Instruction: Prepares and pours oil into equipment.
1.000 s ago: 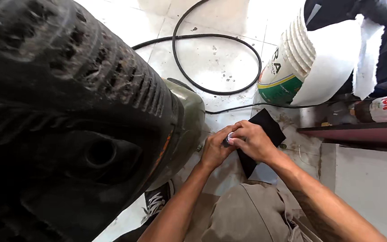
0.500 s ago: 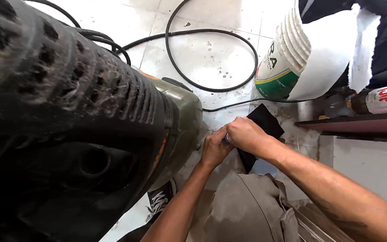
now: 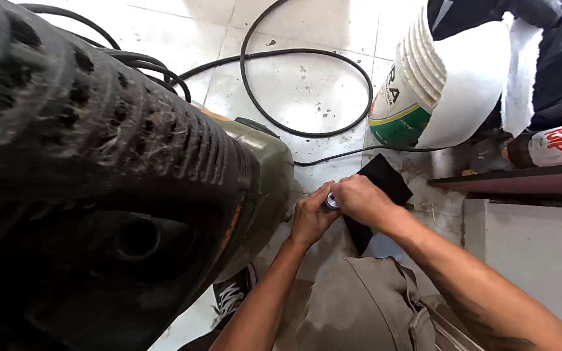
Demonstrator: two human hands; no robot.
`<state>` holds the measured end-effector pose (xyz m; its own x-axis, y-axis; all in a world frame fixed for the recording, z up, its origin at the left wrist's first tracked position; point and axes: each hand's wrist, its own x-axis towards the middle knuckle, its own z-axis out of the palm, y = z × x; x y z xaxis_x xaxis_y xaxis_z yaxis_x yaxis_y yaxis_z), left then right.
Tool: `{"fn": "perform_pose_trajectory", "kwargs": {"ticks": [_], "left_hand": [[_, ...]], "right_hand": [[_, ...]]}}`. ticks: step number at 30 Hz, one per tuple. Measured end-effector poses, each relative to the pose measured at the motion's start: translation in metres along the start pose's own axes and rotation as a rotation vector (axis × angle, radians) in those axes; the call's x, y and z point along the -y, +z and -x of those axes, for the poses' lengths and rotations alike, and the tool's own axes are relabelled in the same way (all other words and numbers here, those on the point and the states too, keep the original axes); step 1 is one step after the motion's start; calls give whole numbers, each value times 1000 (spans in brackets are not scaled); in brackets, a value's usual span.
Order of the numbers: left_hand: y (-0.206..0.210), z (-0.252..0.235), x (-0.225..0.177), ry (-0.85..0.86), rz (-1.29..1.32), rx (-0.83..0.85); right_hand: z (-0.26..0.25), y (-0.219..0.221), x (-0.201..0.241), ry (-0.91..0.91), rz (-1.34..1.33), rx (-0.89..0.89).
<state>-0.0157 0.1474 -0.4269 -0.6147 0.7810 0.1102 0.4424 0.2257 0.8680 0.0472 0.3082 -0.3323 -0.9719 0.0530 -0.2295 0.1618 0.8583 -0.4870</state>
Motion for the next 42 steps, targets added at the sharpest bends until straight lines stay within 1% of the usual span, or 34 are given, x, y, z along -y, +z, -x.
{"fn": "perform_pose_trajectory", "kwargs": {"ticks": [1,3,6,9,10,13,15,18,20,22,25,28,30,32,34,36,37,40,42], "left_hand": [[0,-1,1,-3,11,12],[0,-2,4,-10,20,20],[1,-2,7,-12,39,26],[1,-4,8,1,31,13],[0,-4,8,3,25,15],[-2,-2,4,14,21,31],[-1,-1,3,15,18,23],[-3,-2,3,2,24,34],[-3,-3,2,19,26,39],[-2,-2,3,30,27,41],[0,2,5,40,25,48],[0,3,3,38,-7,65],[0,4,0,35,-25,55],[-2,3,-1,32,-27,50],[-3,1,0,31,-15,39],[-3,-2,4,14,5,28],[-2,-3,4,5,8,31],[0,-2,4,10,-13,22],[1,0,6,6,4,26]], "right_hand": [[3,-6,-9,-4,-45,1],[14,-6,-18,-75,-23,-76],[22,6,-17,-137,155,-66],[13,7,-13,-166,277,-60],[10,5,-9,-134,258,-20],[1,1,2,33,93,122],[-4,0,3,63,30,163],[-4,6,-5,-3,-17,117],[-2,10,-14,-55,-106,64],[-1,13,-21,-101,-186,47],[2,18,-30,-216,-204,29],[6,24,-39,-367,-158,-57],[8,28,-40,-431,-100,-113],[10,32,-37,-494,-3,-174],[12,33,-28,-536,153,-238],[15,34,-22,-538,255,-303],[17,37,-23,-534,256,-358],[24,55,-31,-493,132,-535],[28,70,-31,-391,-2,-623]]}}
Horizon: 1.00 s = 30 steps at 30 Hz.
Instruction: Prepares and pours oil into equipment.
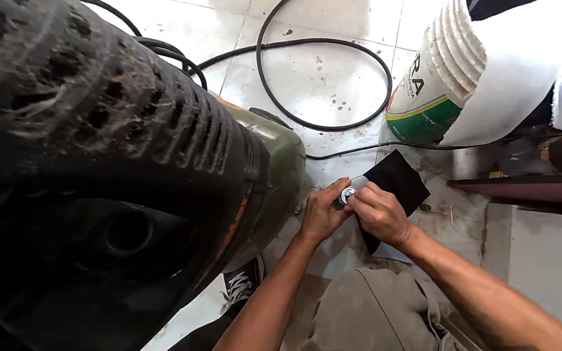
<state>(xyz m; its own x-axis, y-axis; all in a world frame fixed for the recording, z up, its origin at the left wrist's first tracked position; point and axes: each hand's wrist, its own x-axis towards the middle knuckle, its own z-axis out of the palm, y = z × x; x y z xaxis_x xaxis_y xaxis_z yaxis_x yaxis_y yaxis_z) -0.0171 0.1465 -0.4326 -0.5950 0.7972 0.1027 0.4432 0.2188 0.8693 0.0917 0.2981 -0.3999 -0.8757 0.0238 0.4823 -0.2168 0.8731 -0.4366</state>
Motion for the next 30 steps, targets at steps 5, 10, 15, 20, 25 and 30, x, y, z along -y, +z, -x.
{"fn": "perform_pose_trajectory", "kwargs": {"ticks": [5,10,15,20,25,30], "left_hand": [[-3,-7,5,0,58,4],[-1,-4,3,1,56,2],[-4,-6,-4,29,21,-27],[-4,-7,-6,-37,33,-13],[-9,-4,-14,-218,321,65],[-6,-7,-31,-444,490,-23]], "right_hand": [[7,4,7,416,-209,-110],[-22,-25,3,391,-114,144],[-73,-36,5,69,146,596],[-76,-29,-9,-31,82,624],[-56,-20,-25,172,-156,427],[-43,-23,-23,328,-263,311]]}}
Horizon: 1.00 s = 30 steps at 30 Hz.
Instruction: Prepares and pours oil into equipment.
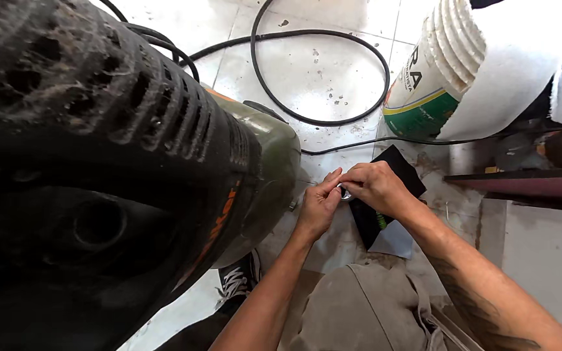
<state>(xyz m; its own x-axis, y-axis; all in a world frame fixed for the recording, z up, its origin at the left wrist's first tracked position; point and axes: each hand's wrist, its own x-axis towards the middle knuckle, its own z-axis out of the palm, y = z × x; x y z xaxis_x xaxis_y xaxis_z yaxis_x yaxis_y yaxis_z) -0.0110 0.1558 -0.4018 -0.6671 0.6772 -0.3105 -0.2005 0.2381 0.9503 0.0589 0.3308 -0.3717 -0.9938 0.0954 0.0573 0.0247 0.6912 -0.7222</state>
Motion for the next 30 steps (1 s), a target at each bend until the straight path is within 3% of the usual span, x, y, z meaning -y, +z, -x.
{"fn": "perform_pose_trajectory", "kwargs": {"ticks": [4,10,13,18,22,28,30], "left_hand": [[-2,-6,-7,-12,-38,23],[-10,-5,-16,-32,35,140],[-20,0,-12,3,46,215],[-19,0,2,46,18,173],[-20,6,5,90,-56,163],[-7,3,19,169,-112,65],[-7,3,18,165,-124,73]], "right_hand": [[-2,1,7,41,33,7],[-32,-14,34,159,278,395],[-41,-13,37,164,315,482],[-40,-1,38,240,263,421],[-42,-30,29,417,-42,457],[-4,-1,34,809,-429,59],[-3,10,37,870,-375,-42]]}}
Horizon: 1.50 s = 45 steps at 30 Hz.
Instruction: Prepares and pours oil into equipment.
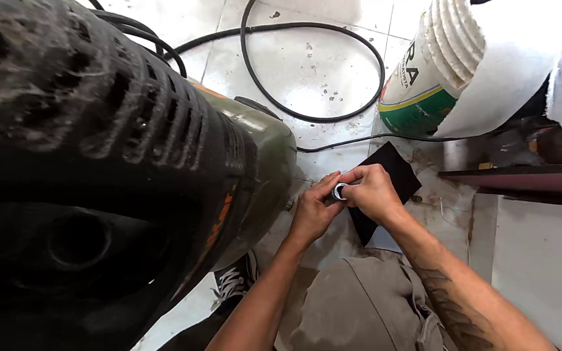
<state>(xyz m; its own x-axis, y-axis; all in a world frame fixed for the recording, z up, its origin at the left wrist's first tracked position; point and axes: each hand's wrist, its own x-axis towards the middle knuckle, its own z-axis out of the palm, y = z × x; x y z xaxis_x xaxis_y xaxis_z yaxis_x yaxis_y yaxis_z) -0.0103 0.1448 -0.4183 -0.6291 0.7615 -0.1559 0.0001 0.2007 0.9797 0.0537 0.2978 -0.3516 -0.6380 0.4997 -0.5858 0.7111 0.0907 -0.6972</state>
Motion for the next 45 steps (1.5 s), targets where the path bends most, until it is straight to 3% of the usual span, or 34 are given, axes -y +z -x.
{"fn": "perform_pose_trajectory", "kwargs": {"ticks": [4,9,13,19,26,31,36,40,45], "left_hand": [[0,3,-4,16,-100,7],[-6,12,4,388,-457,-171],[-16,6,-1,538,-653,-109],[-23,-10,-7,630,-781,3],[-30,-21,-14,728,-899,95],[-26,-10,-15,594,-784,44],[-1,16,5,297,-379,-191],[14,3,38,-54,-225,-120],[15,-16,49,-50,-275,-100]], "right_hand": [[13,15,-11,-99,44,-167],[11,-9,-6,-58,-297,167],[11,-15,-30,-353,-107,175],[-4,2,-52,-721,104,-65],[-13,-1,-66,-1020,310,-147],[-17,-6,-55,-1088,529,-86],[-16,-8,-54,-1020,451,-69],[-5,-13,-59,-718,-52,-42],[-16,-20,-103,-458,205,-167]]}}
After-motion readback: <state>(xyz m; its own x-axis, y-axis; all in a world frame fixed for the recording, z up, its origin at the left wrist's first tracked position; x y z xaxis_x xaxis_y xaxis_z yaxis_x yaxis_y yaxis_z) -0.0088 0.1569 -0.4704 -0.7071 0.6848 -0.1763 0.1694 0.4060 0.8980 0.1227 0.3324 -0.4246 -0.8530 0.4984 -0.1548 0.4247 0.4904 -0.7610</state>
